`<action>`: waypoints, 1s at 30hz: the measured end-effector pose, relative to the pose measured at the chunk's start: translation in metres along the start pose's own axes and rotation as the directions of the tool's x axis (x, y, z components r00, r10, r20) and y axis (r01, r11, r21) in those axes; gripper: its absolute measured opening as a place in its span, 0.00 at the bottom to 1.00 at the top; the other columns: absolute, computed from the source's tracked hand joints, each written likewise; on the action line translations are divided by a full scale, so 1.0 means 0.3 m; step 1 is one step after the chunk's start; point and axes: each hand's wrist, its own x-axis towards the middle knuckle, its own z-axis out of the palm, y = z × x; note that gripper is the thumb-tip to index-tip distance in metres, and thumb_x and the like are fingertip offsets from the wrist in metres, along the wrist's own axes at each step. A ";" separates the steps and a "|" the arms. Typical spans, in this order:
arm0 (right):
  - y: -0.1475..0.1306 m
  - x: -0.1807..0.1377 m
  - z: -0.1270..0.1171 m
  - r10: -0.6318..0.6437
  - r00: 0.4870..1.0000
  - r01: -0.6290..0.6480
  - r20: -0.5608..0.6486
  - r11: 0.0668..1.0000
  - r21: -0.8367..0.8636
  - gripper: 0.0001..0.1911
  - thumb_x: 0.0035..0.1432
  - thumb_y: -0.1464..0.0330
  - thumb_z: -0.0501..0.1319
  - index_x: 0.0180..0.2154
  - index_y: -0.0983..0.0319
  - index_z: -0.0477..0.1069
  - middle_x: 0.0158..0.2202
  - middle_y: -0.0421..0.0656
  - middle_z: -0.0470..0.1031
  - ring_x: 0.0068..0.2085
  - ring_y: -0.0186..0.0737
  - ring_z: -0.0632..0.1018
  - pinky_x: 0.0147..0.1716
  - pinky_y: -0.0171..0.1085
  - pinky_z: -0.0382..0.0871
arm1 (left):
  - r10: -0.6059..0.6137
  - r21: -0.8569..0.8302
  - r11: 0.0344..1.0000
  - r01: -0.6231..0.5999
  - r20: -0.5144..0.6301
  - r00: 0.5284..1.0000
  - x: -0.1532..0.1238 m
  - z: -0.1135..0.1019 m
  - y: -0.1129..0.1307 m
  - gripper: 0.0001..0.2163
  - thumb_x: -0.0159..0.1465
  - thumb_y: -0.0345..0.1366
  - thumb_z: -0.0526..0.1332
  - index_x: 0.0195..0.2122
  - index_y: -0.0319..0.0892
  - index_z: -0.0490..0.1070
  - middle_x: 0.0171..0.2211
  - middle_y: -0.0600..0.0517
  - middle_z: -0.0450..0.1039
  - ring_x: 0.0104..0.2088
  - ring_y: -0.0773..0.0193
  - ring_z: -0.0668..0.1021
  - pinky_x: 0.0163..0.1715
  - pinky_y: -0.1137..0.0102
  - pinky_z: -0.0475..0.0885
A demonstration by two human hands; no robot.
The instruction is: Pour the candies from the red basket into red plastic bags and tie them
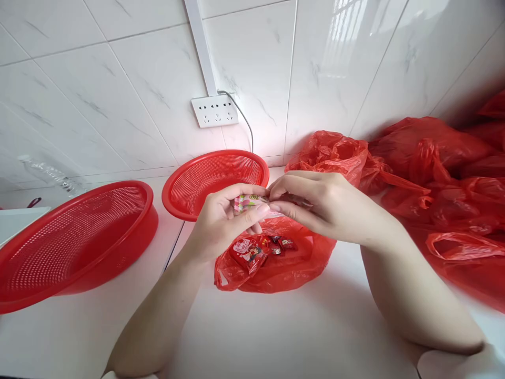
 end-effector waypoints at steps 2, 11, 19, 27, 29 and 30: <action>0.002 0.001 0.013 -0.004 1.000 0.004 0.016 0.998 -0.055 0.12 0.69 0.65 0.52 0.40 0.63 0.72 0.34 0.45 0.75 0.31 0.37 0.73 0.30 0.36 0.64 | -0.016 0.036 0.999 0.017 -0.028 0.999 0.004 0.000 -0.007 0.13 0.58 0.35 0.70 0.44 0.41 0.76 0.30 0.53 0.77 0.25 0.69 0.78 0.26 0.74 0.77; 0.026 0.017 0.045 -0.038 0.999 0.039 0.012 0.991 -0.127 0.14 0.70 0.64 0.49 0.39 0.62 0.71 0.34 0.46 0.74 0.31 0.38 0.73 0.29 0.37 0.63 | 0.018 0.182 0.983 -0.018 0.004 1.000 0.013 -0.026 -0.018 0.11 0.59 0.35 0.68 0.43 0.41 0.76 0.30 0.53 0.78 0.27 0.66 0.81 0.30 0.73 0.79; -0.056 -0.028 -0.036 -0.074 0.997 0.072 -0.029 0.996 -0.060 0.11 0.69 0.64 0.52 0.38 0.58 0.71 0.37 0.45 0.76 0.38 0.42 0.77 0.36 0.40 0.71 | 0.142 0.115 0.981 -0.154 0.107 0.984 -0.050 -0.010 0.023 0.15 0.57 0.33 0.70 0.46 0.44 0.76 0.29 0.53 0.81 0.23 0.63 0.82 0.25 0.70 0.80; -0.127 -0.077 -0.071 -0.070 0.994 0.067 -0.082 0.997 -0.047 0.08 0.68 0.65 0.56 0.38 0.56 0.73 0.36 0.42 0.76 0.40 0.43 0.79 0.38 0.40 0.74 | 0.074 0.149 0.984 -0.095 0.142 0.987 -0.105 0.014 0.091 0.16 0.55 0.36 0.71 0.45 0.47 0.78 0.24 0.54 0.79 0.19 0.62 0.80 0.19 0.70 0.78; -0.132 -0.078 -0.071 -0.070 0.994 0.066 -0.086 0.997 -0.046 0.07 0.67 0.66 0.57 0.38 0.55 0.73 0.36 0.42 0.77 0.40 0.43 0.79 0.38 0.40 0.74 | 0.057 0.143 0.987 -0.079 0.153 0.987 -0.107 0.015 0.096 0.16 0.55 0.37 0.71 0.45 0.47 0.78 0.25 0.54 0.80 0.20 0.61 0.80 0.20 0.69 0.78; -0.131 -0.076 -0.070 -0.071 0.994 0.067 -0.089 0.997 -0.042 0.07 0.67 0.66 0.57 0.38 0.55 0.73 0.36 0.42 0.77 0.40 0.43 0.79 0.38 0.41 0.74 | 0.071 0.139 0.986 -0.091 0.145 0.987 -0.106 0.015 0.096 0.16 0.55 0.37 0.71 0.46 0.47 0.78 0.26 0.54 0.80 0.20 0.61 0.80 0.20 0.69 0.78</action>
